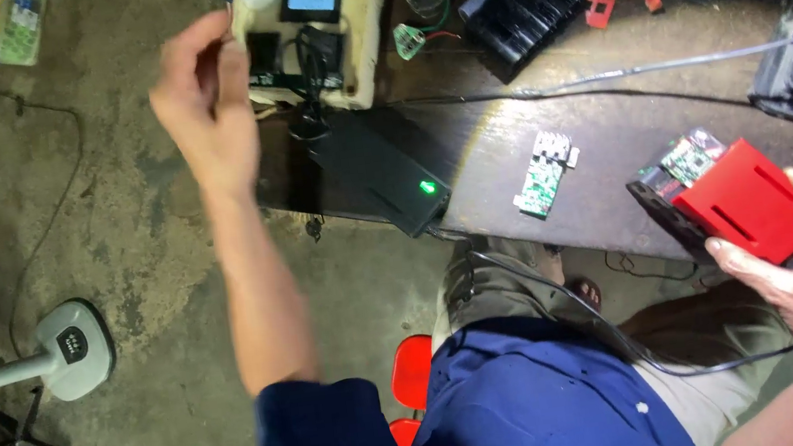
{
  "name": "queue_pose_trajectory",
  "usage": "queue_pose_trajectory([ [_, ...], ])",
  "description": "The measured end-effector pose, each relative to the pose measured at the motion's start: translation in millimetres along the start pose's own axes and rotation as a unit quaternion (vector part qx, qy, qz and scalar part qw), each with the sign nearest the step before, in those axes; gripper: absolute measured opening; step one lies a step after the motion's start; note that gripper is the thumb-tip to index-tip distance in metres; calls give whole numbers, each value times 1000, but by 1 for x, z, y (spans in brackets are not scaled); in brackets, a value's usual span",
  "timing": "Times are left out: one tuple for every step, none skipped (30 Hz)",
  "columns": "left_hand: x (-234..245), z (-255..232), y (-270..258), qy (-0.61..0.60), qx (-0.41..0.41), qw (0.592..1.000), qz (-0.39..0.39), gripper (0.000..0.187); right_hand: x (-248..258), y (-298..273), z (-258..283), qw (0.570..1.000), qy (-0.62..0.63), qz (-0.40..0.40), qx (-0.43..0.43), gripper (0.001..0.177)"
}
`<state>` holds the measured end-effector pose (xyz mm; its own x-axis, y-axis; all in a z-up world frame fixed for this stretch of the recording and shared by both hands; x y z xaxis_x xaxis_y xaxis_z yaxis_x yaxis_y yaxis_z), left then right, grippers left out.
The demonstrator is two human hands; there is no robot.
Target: The person uses a multimeter to test a small circuit board on a workbench. They then pick up a red battery charger, insert the circuit board into it, and observe the green indicator lights on the charger.
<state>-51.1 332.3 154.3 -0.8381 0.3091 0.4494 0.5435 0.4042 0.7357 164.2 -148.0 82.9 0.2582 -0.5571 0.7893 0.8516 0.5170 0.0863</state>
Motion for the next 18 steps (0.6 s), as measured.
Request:
queue_pose_trajectory([
  [0,19,-3,-9,4,1000,5,21,-2,1,-1,1000,-6,1,-9,82],
  [-15,46,-9,-92,65,991,65,30,-2,2,2,1000,5,-6,17,78],
  [-42,70,-18,-184,123,967,130,45,3,-1,3,999,10,-17,37,75],
  [-50,72,-20,-201,125,961,139,45,6,-1,3,1000,-2,-21,21,75],
  [-59,71,-20,-181,103,961,183,44,9,1,9,999,-9,-20,32,76],
  [-68,70,-20,-160,80,958,226,44,11,3,16,999,-16,-19,43,77],
  [-73,64,-16,-170,79,955,230,44,12,3,14,999,-23,-22,34,77],
  [-76,51,-9,-148,22,961,234,37,13,3,14,999,-28,-18,25,79],
  [-71,38,-2,-120,-34,964,234,35,11,6,16,999,-29,-12,22,81],
  [-74,39,-2,-125,-35,964,234,35,11,5,13,999,-33,-14,19,81],
  [-76,46,-3,-127,5,964,234,33,11,5,10,999,-37,-20,15,80],
  [-78,54,-4,-129,44,962,235,32,10,4,7,999,-41,-27,10,79],
  [-77,53,-3,-131,45,962,235,32,10,4,8,999,-43,-26,9,79],
  [-76,45,-1,-100,-1,964,246,34,11,5,10,999,-31,-25,7,79],
  [-75,37,-1,-69,-47,963,256,38,10,5,11,999,-20,-24,6,79],
  [-76,39,-1,-70,-46,963,255,38,10,5,11,999,-21,-24,6,79],
  [-76,40,-2,-60,-49,964,255,41,10,4,11,1000,-17,-24,8,79],
  [-76,41,-3,-50,-52,964,256,43,10,4,11,1000,-13,-24,10,79],
])
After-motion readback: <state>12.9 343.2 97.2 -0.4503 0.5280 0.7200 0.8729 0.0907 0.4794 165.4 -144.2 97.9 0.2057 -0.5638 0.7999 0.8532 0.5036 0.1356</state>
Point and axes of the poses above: each hand's wrist, its own y-axis towards the middle knuckle, its own x-axis out of the back of the hand, z = x × y, the point moved 9 cm from there along y, towards the middle knuckle, and after that the axes turned 9 degrees about -x, right-handed, at the moved point
